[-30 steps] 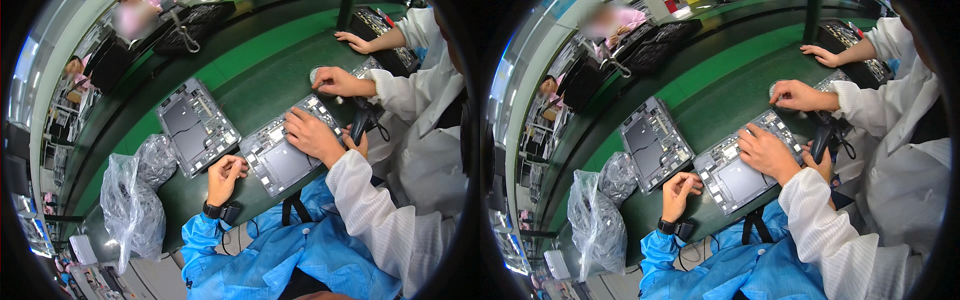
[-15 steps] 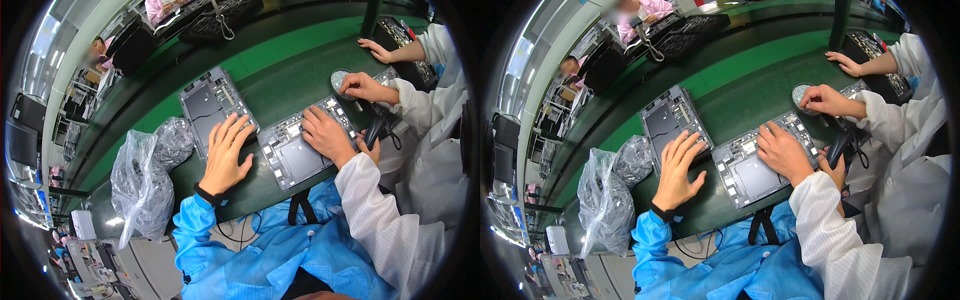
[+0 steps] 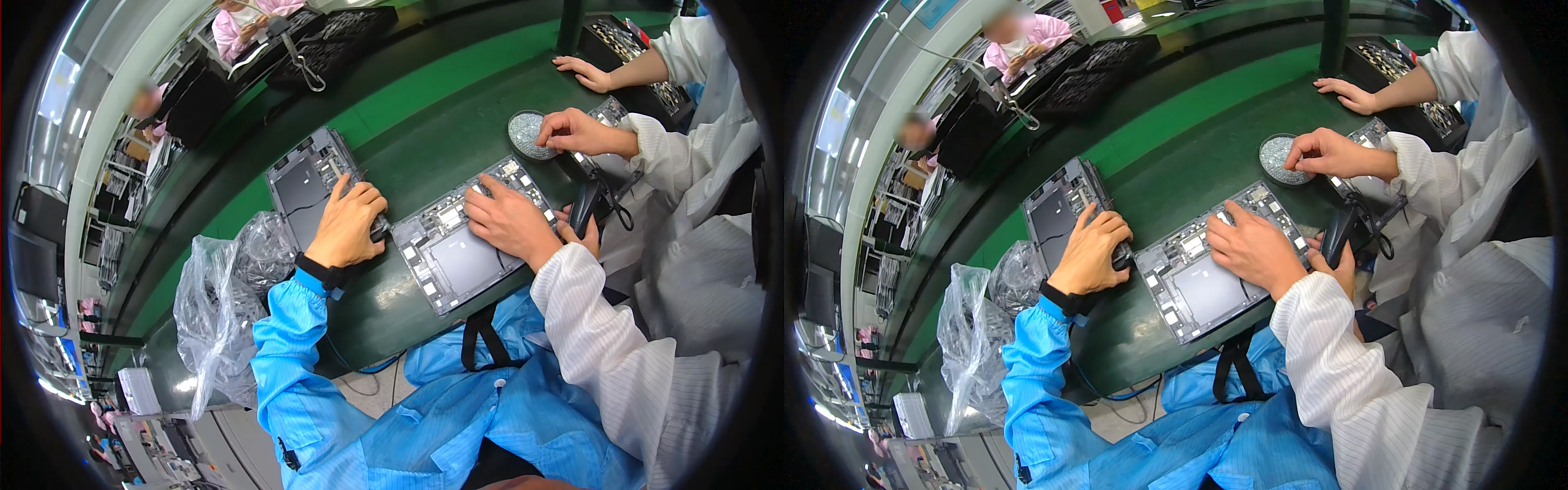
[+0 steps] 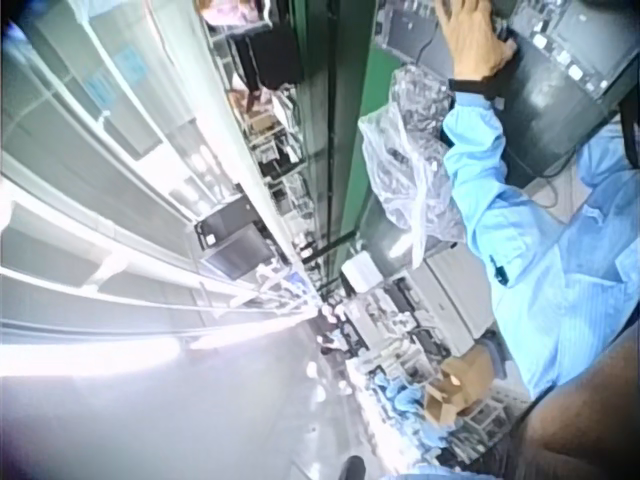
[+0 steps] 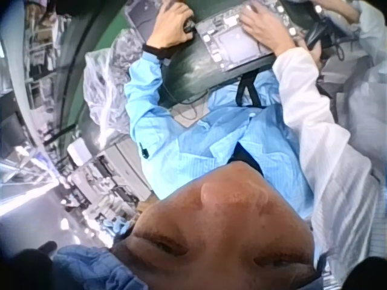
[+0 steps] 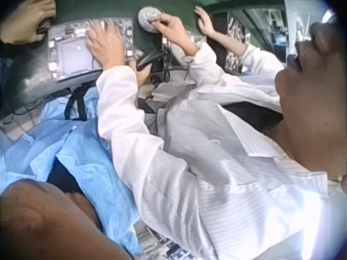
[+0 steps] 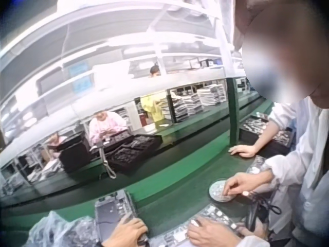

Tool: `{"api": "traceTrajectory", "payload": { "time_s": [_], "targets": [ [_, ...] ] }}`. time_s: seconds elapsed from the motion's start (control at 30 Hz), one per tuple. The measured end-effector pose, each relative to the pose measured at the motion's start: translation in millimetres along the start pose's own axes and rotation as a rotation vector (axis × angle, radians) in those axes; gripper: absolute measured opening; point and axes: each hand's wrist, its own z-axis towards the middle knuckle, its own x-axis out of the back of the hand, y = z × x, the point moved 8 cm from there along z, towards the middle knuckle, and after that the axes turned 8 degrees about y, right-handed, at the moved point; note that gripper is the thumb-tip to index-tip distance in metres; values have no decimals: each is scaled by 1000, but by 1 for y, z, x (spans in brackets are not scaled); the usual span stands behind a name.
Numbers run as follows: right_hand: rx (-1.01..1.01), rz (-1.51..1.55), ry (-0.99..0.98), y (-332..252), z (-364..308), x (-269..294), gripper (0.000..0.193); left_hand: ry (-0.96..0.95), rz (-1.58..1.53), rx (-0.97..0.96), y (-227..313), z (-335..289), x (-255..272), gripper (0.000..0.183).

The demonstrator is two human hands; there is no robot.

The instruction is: Assembling the internal electronic components and ribbon cables of tablets on a factory assembly line.

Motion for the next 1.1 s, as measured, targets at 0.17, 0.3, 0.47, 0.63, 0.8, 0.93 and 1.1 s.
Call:
{"api": "traceTrajectory", "payload": {
  "time_s": [0.17, 0.3, 0.47, 0.63, 0.8, 0.93, 1.1],
  "targets": [
    [-111, 75, -5, 5, -3, -13, 25, 43, -24, 19, -8, -9, 4, 44],
    [-57, -42, 10, 1, -6, -16, 23, 8, 4, 27, -9, -13, 5, 45],
    [20, 34, 58, 1, 1, 22, 15, 162, -105, -59, 20, -15, 34, 69],
    [-44, 116, 35, 1, 8, 14, 14, 429, -466, 223, 51, -39, 42, 43],
    [111, -27, -122, -5, 43, 8, 29, 344, -767, 708, 34, -84, -20, 19],
    [66, 19, -303, -4, 60, -10, 51, 281, -856, 682, 31, -83, -40, 16],
    [0, 15, -553, 2, 62, -16, 96, 233, -898, 672, 25, -78, -49, 18]
  ]
}}
